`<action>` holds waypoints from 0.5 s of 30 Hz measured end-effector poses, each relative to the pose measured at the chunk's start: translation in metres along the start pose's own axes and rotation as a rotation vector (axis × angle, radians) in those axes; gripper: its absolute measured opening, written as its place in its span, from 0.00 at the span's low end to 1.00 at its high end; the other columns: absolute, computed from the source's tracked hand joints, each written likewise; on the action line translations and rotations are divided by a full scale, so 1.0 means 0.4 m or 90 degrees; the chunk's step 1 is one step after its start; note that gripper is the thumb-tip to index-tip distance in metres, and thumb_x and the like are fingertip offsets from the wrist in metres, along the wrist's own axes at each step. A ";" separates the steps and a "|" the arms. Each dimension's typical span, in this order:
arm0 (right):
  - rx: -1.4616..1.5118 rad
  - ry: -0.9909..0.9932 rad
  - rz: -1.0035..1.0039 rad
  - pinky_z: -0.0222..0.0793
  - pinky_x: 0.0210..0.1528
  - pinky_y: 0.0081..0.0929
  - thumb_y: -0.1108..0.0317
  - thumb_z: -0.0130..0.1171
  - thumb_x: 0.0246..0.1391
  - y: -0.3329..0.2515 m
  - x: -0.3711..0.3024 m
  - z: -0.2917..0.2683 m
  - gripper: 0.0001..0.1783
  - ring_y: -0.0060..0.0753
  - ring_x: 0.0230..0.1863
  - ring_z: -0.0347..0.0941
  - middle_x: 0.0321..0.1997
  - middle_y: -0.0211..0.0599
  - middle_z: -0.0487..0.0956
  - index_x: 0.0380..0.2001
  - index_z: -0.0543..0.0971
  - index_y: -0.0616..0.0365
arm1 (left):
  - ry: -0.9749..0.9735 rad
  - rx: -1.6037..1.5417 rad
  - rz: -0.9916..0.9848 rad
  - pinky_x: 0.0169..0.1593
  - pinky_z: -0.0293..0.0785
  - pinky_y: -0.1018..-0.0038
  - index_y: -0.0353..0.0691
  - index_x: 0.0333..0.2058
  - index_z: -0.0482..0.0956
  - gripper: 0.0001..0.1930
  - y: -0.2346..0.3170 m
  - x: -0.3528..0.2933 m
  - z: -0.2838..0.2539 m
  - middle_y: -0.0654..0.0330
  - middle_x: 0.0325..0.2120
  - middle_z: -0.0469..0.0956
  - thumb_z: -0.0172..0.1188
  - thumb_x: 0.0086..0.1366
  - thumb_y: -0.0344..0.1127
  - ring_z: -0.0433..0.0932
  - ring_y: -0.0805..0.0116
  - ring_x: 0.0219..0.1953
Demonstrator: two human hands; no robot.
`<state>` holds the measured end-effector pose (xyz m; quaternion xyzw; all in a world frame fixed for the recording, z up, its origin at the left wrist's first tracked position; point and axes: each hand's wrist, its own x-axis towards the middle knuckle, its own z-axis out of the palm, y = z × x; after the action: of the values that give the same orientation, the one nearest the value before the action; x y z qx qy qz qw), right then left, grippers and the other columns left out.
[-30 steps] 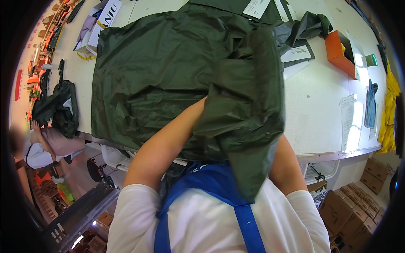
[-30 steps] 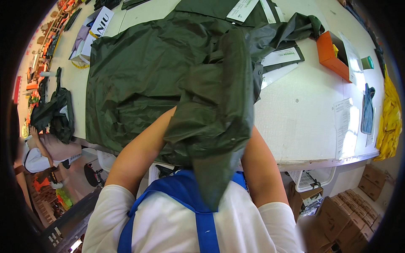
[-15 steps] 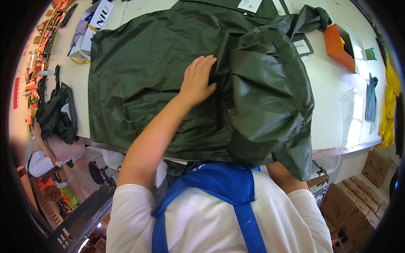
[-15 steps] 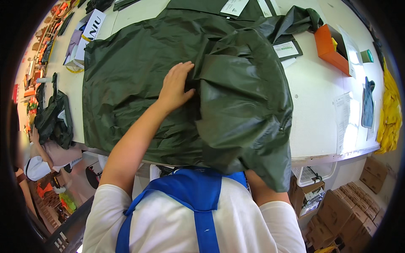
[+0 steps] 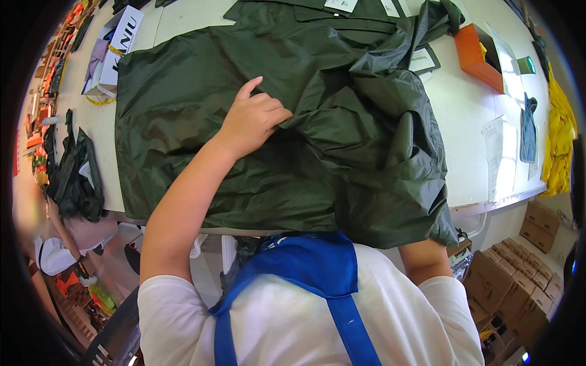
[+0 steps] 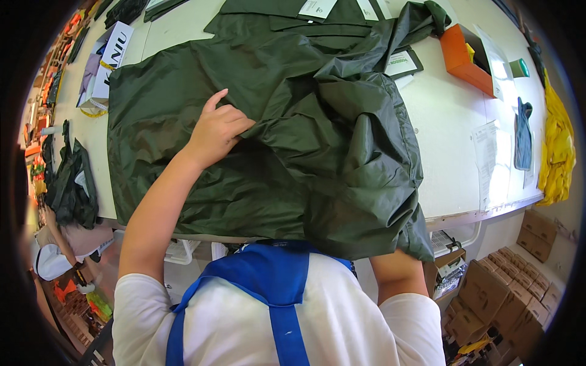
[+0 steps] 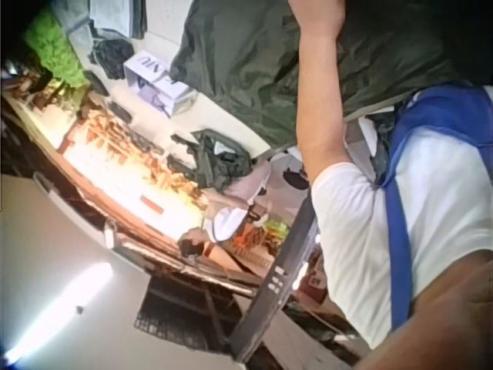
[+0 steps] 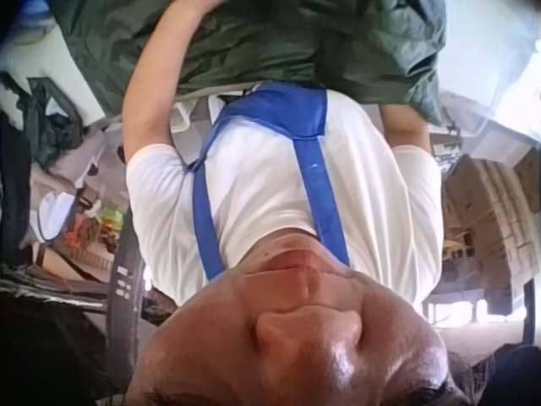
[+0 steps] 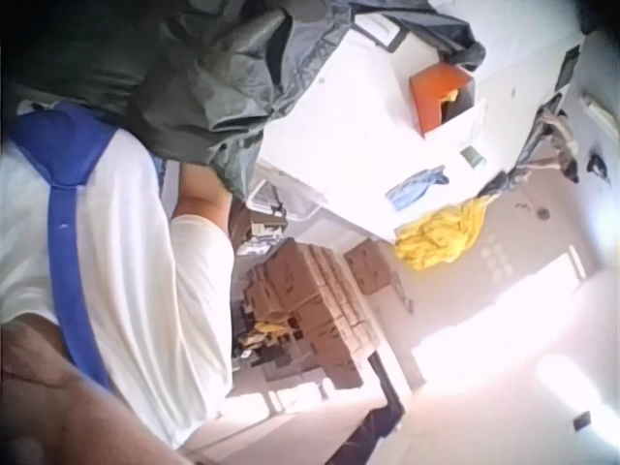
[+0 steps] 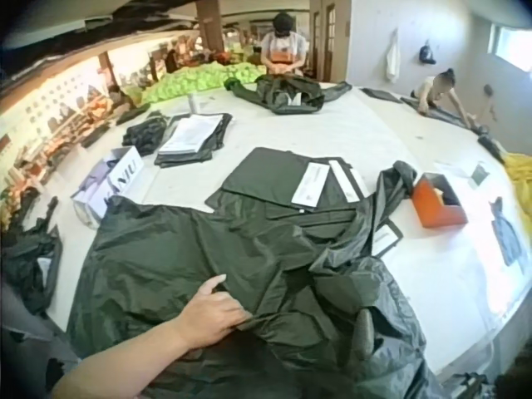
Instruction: The person folds a green jacket on a white table, smoothing the fabric, aligning edges, and folding it into a compact rectangle. The person then places the folded jacket into a small green pouch and sets it aside.
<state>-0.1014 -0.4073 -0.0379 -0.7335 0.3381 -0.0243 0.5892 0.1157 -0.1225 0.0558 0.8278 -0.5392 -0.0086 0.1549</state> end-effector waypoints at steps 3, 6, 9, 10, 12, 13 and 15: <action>0.014 0.002 -0.002 0.70 0.46 0.41 0.71 0.56 0.47 -0.011 0.008 -0.029 0.18 0.56 0.44 0.73 0.41 0.55 0.77 0.44 0.72 0.63 | 0.027 0.025 -0.002 0.65 0.54 0.55 0.49 0.34 0.80 0.16 -0.010 -0.019 -0.008 0.71 0.28 0.75 0.64 0.43 0.25 0.74 0.71 0.37; 0.028 0.021 0.000 0.70 0.46 0.41 0.70 0.56 0.47 -0.038 0.007 -0.090 0.19 0.56 0.44 0.73 0.41 0.55 0.77 0.44 0.72 0.63 | 0.036 0.026 -0.010 0.65 0.55 0.55 0.48 0.34 0.80 0.16 -0.011 -0.032 -0.014 0.70 0.29 0.76 0.64 0.43 0.24 0.74 0.71 0.37; 0.049 0.036 -0.002 0.70 0.46 0.41 0.70 0.57 0.47 -0.060 0.005 -0.158 0.19 0.56 0.43 0.73 0.41 0.55 0.77 0.44 0.72 0.63 | 0.045 0.014 -0.055 0.64 0.55 0.55 0.47 0.34 0.80 0.17 -0.024 -0.058 -0.014 0.69 0.29 0.76 0.64 0.42 0.23 0.75 0.70 0.38; 0.054 0.039 -0.003 0.70 0.46 0.41 0.70 0.57 0.47 -0.069 -0.001 -0.181 0.19 0.56 0.43 0.73 0.40 0.55 0.77 0.44 0.71 0.63 | 0.049 0.012 -0.071 0.64 0.55 0.55 0.47 0.34 0.80 0.18 -0.035 -0.073 -0.008 0.69 0.29 0.76 0.64 0.42 0.23 0.75 0.70 0.38; 0.063 0.043 -0.005 0.70 0.45 0.41 0.70 0.57 0.47 -0.082 -0.009 -0.213 0.19 0.56 0.43 0.73 0.40 0.55 0.77 0.44 0.71 0.63 | 0.030 0.024 -0.067 0.64 0.55 0.55 0.47 0.35 0.80 0.18 -0.036 -0.084 0.004 0.69 0.29 0.76 0.65 0.41 0.23 0.75 0.70 0.38; 0.066 0.039 -0.007 0.70 0.45 0.41 0.70 0.57 0.47 -0.090 -0.015 -0.220 0.19 0.56 0.43 0.73 0.40 0.55 0.77 0.44 0.71 0.63 | 0.023 0.023 -0.064 0.64 0.55 0.55 0.47 0.35 0.80 0.18 -0.026 -0.084 0.004 0.69 0.29 0.76 0.65 0.42 0.23 0.75 0.70 0.38; 0.071 0.032 -0.011 0.70 0.45 0.41 0.70 0.57 0.47 -0.098 -0.030 -0.229 0.19 0.56 0.43 0.73 0.40 0.55 0.77 0.44 0.71 0.63 | -0.015 0.021 -0.061 0.64 0.54 0.54 0.46 0.35 0.80 0.17 0.001 -0.083 0.004 0.69 0.30 0.77 0.64 0.43 0.23 0.74 0.70 0.41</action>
<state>-0.1323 -0.4757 0.0289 -0.7016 0.3446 -0.0660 0.6202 0.1013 -0.0933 0.0495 0.8550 -0.5006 -0.0168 0.1344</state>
